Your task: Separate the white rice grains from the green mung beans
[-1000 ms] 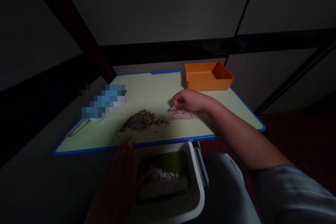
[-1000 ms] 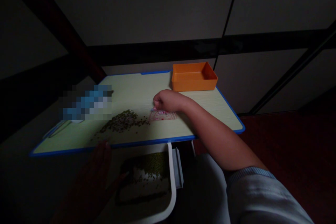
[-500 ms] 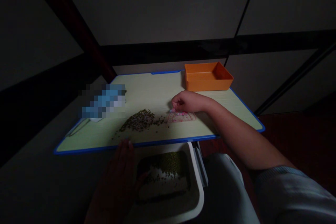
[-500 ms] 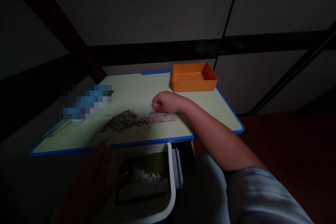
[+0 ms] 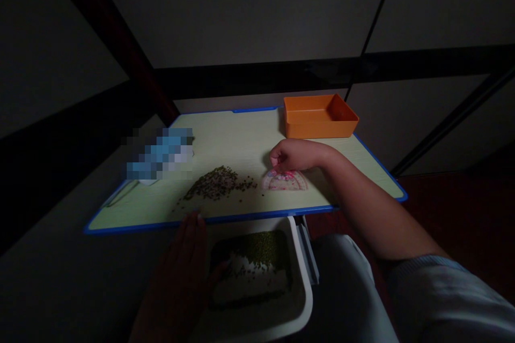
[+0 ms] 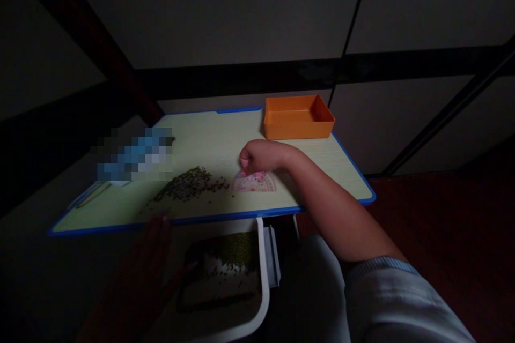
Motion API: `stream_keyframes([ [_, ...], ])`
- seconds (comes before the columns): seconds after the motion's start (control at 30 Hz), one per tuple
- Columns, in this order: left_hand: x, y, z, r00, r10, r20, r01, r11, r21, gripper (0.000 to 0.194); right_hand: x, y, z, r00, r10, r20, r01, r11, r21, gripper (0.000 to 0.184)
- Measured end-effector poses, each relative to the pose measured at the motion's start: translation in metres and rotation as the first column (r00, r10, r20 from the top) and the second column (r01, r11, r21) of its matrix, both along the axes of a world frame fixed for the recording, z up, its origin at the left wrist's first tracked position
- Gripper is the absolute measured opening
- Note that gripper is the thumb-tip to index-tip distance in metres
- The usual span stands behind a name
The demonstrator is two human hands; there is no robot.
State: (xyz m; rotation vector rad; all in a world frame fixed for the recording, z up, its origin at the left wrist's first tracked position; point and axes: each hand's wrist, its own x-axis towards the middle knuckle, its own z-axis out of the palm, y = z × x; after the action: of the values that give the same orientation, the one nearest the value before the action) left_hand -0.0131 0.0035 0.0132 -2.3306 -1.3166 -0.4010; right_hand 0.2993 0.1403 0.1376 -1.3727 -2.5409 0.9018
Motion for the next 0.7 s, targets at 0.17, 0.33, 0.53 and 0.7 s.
stream_keyframes([
  [0.17,0.000,0.001,-0.003,1.000,0.003,0.014,-0.003,1.000,0.000,0.087,-0.001,0.000,-0.002,0.999,0.007,0.045,-0.007,1.000,0.001,0.006],
  [0.33,0.001,0.001,-0.004,1.000,0.013,0.024,-0.012,1.000,-0.025,0.087,-0.008,-0.002,-0.009,0.993,0.118,0.016,-0.117,0.991,-0.063,0.008],
  [0.53,0.000,0.001,-0.004,1.000,0.013,0.024,-0.013,1.000,-0.015,0.087,-0.016,-0.007,-0.013,0.994,0.099,0.048,-0.097,0.995,-0.039,0.013],
  [0.7,0.000,0.001,-0.003,1.000,-0.004,0.001,0.004,1.000,0.014,0.087,-0.018,-0.010,-0.010,0.995,0.069,0.074,-0.066,0.997,-0.037,0.019],
])
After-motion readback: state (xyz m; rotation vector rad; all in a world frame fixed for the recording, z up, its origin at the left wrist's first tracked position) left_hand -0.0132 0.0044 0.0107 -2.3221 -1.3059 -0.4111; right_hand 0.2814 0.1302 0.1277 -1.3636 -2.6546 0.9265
